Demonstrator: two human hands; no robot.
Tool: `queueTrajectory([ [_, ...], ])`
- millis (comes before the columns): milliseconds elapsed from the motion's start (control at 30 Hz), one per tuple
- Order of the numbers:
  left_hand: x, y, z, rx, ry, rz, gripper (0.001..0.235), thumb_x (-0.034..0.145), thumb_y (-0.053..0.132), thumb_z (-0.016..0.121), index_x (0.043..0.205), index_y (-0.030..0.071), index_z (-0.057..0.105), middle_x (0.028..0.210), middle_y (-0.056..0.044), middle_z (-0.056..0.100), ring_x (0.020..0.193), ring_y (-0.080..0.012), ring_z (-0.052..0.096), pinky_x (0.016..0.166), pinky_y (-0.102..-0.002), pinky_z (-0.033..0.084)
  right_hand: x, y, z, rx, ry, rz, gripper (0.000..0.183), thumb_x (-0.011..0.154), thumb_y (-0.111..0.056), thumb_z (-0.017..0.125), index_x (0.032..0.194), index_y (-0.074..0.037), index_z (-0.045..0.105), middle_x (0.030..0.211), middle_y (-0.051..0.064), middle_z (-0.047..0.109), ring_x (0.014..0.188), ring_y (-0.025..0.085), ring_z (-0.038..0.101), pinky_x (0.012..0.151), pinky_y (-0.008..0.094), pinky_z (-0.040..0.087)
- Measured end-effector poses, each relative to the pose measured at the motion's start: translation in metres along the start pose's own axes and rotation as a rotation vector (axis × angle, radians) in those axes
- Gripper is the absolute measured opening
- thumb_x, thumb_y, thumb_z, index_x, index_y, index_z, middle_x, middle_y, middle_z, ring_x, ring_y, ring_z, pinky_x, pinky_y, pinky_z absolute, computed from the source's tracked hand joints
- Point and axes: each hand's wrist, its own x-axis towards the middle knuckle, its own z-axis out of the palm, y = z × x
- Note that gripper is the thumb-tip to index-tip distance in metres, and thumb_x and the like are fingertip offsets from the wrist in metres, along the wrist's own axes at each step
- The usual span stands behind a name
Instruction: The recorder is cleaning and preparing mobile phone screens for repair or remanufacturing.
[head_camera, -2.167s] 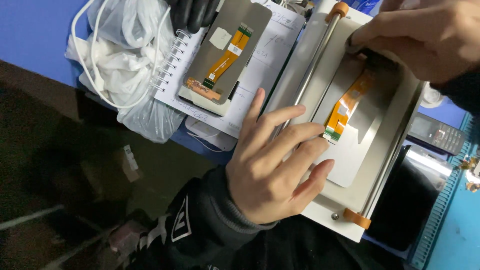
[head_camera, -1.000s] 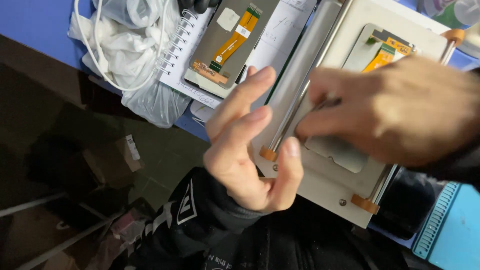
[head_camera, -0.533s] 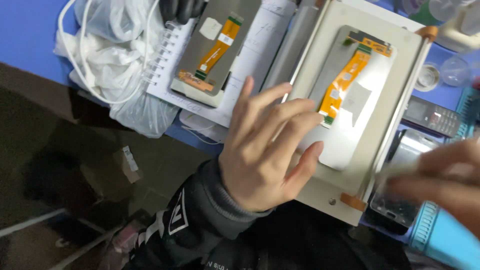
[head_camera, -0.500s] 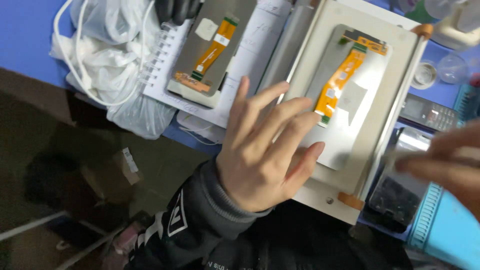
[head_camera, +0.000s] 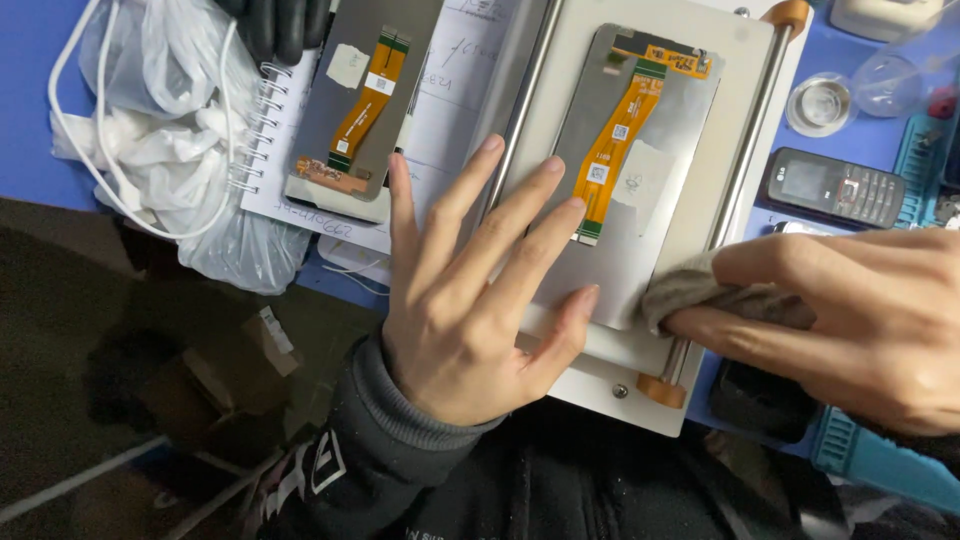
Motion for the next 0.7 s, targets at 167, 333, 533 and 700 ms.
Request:
queueTrajectory([
  [167, 0.001, 0.000, -0.001, 0.004, -0.014, -0.006, 0.046, 0.091, 0.023, 0.075, 0.132, 0.005, 0.070, 0.149, -0.012, 0.060, 0.150, -0.0385, 0.043, 0.125, -0.077, 0.009, 0.013, 0.010, -0.005, 0.015, 0.051, -0.005, 0.038, 0.079, -0.019, 0.077, 0.116, -0.022, 0.078, 0.108, 0.011, 0.069, 0.090, 0.024, 0.074, 0.076, 0.040, 0.062],
  [333, -0.003, -0.002, 0.003, 0.002, -0.005, 0.004, 0.043, 0.093, 0.025, 0.073, 0.131, 0.005, 0.071, 0.149, -0.012, 0.060, 0.150, -0.0389, 0.042, 0.125, -0.077, 0.008, 0.006, 0.062, 0.004, -0.098, 0.056, 0.083, 0.043, 0.070, 0.005, 0.072, 0.111, -0.007, 0.079, 0.109, 0.023, 0.067, 0.088, 0.030, 0.072, 0.073, 0.041, 0.061],
  [533, -0.003, 0.000, -0.002, -0.012, -0.016, 0.002, 0.049, 0.091, 0.028, 0.062, 0.132, 0.004, 0.070, 0.150, -0.014, 0.059, 0.151, -0.0410, 0.041, 0.125, -0.079, 0.006, 0.024, 0.074, 0.002, -0.263, 0.225, 0.079, 0.022, 0.081, 0.013, 0.079, 0.101, 0.005, 0.079, 0.107, 0.032, 0.065, 0.089, 0.038, 0.070, 0.074, 0.042, 0.062],
  [700, -0.002, 0.000, -0.003, -0.019, -0.025, -0.001, 0.051, 0.090, 0.029, 0.059, 0.133, 0.004, 0.070, 0.151, -0.014, 0.059, 0.152, -0.0405, 0.042, 0.126, -0.079, 0.006, 0.019, 0.055, 0.012, -0.148, 0.216, 0.101, 0.006, 0.081, 0.000, 0.080, 0.086, -0.003, 0.081, 0.096, 0.022, 0.066, 0.077, 0.029, 0.072, 0.068, 0.034, 0.062],
])
